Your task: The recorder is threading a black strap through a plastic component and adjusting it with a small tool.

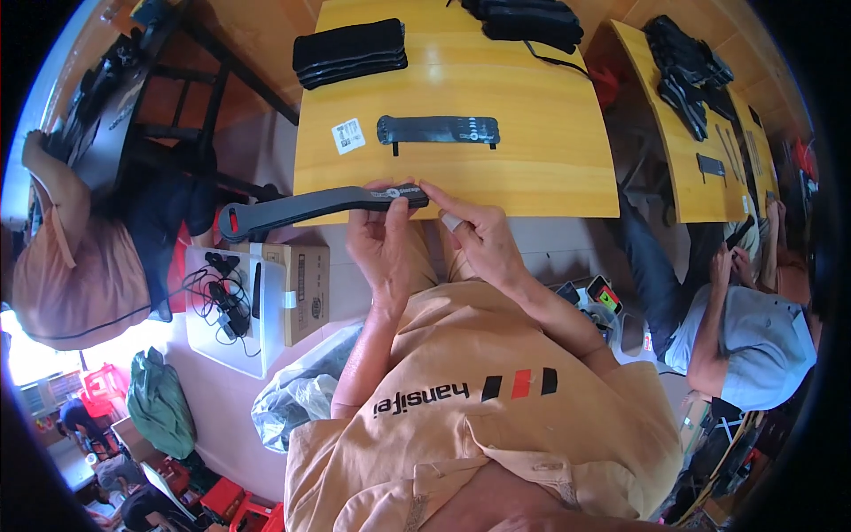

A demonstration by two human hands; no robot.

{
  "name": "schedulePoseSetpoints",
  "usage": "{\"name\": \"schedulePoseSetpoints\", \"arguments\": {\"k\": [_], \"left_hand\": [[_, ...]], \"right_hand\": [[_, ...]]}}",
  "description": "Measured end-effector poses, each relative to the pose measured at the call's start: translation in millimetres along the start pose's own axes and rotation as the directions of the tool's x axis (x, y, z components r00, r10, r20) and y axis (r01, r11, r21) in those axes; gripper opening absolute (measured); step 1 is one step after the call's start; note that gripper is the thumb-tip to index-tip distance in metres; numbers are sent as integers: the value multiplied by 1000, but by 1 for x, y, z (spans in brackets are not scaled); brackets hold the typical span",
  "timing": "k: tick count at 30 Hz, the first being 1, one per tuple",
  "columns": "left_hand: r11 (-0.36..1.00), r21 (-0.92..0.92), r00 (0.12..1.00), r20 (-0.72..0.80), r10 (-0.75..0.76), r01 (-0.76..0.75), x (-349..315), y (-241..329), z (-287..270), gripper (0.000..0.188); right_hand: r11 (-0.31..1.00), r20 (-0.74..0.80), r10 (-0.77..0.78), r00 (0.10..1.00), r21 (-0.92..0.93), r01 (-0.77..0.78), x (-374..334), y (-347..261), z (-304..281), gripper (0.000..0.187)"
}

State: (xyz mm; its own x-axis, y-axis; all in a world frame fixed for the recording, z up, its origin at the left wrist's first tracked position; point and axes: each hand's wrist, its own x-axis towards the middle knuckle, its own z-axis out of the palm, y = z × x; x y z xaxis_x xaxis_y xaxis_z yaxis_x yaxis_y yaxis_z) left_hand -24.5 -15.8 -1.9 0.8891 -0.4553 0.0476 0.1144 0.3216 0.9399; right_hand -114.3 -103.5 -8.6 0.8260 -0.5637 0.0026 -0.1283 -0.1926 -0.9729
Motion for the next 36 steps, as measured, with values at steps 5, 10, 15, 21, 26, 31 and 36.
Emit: {"name": "schedulePoseSetpoints", "arguments": {"k": [5, 10, 15, 21, 26, 31, 36], "left_hand": [[977, 213, 997, 66, -43, 28, 1, -4, -5, 21], [965, 213, 980, 93, -174, 151, 3, -3, -10, 17], [942, 296, 963, 161, -215, 160, 6, 2, -12, 18], [955, 245, 965, 157, -210, 167, 4, -1, -15, 19], [962, 192, 969, 114, -218, 194, 5, 8, -7, 20], [950, 222, 965, 97, -244, 218, 5, 7, -7, 20], [943, 276, 959, 159, -235, 186, 11, 4, -9, 21]], "right_hand": [[982, -43, -122, 992, -150, 114, 1, -4, -2, 48], [885, -55, -307, 950, -384, 264, -5, -14, -5, 44], [831, 37, -236, 971, -511, 221, -8, -19, -8, 46], [803, 63, -300, 952, -522, 287, -7, -12, -6, 49], [761, 47, -342, 939, -572, 306, -7, -17, 0, 54], [675, 36, -219, 975, -716, 178, -10, -22, 7, 57], [774, -4, -302, 953, -584, 243, 0, -5, 4, 54]]}}
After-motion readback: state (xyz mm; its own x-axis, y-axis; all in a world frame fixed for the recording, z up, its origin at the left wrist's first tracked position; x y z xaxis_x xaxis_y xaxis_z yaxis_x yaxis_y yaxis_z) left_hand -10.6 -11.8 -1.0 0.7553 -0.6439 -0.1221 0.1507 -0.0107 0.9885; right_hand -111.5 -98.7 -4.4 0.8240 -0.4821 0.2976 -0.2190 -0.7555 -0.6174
